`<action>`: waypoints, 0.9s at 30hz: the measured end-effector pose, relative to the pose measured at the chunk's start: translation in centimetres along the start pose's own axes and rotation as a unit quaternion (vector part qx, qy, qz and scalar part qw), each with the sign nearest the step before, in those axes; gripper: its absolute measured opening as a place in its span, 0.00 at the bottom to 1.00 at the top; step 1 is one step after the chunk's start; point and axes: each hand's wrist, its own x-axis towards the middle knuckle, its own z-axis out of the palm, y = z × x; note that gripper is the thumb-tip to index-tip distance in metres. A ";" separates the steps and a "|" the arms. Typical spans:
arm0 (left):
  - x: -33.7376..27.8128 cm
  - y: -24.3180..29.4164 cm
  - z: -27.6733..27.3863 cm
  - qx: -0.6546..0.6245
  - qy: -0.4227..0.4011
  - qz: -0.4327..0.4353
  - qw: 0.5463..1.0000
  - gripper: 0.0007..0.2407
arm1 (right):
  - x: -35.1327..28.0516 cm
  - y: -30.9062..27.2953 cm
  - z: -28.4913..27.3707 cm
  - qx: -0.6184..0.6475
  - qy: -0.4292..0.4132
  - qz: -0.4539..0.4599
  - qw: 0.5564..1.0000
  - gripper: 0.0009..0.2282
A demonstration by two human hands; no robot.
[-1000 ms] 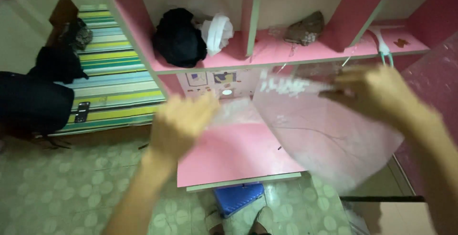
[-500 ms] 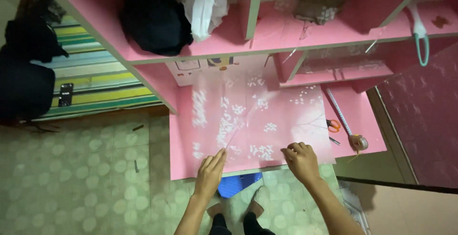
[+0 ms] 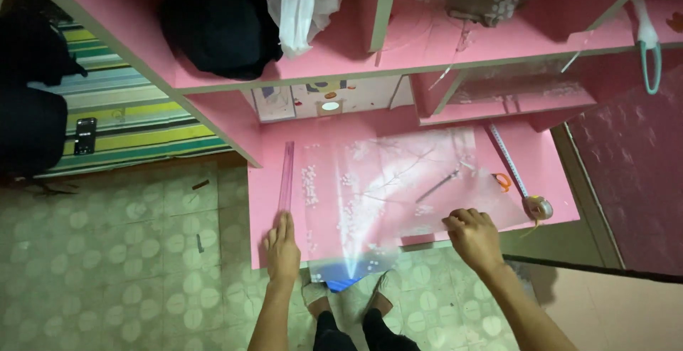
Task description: Measuring, marking, and cutting a floral patterned vinyl decal to fit a pink shelf unit.
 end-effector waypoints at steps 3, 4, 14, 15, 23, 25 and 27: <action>1.1 1.6 -3.0 0.003 -0.106 -0.026 0.994 0.29 | -0.8 1.0 0.1 -0.036 0.025 -0.012 0.999 0.04; 1.5 1.7 -2.1 0.003 -0.108 -0.023 0.994 0.29 | -0.6 0.8 -0.7 -0.037 0.024 -0.009 0.999 0.04; -8.1 15.1 -16.6 -0.211 -0.132 0.102 0.963 0.56 | 8.6 -1.4 -14.3 -0.076 -0.114 -0.074 0.988 0.06; -8.9 15.6 -13.8 -0.106 -0.066 0.168 0.978 0.61 | 10.2 -1.9 -16.2 -0.111 -0.150 -0.066 0.980 0.08; -3.2 8.4 -24.7 -0.118 0.305 0.277 0.903 0.05 | 15.7 0.5 -28.7 -0.157 -0.129 -0.105 0.974 0.10; -1.5 6.3 -31.0 -0.065 0.347 0.307 0.884 0.04 | 16.3 1.1 -32.3 -0.113 -0.062 -0.138 0.982 0.10; -0.7 5.0 -38.9 -0.125 0.300 0.272 0.906 0.03 | 16.9 1.5 -35.8 0.061 -0.046 -0.131 0.988 0.09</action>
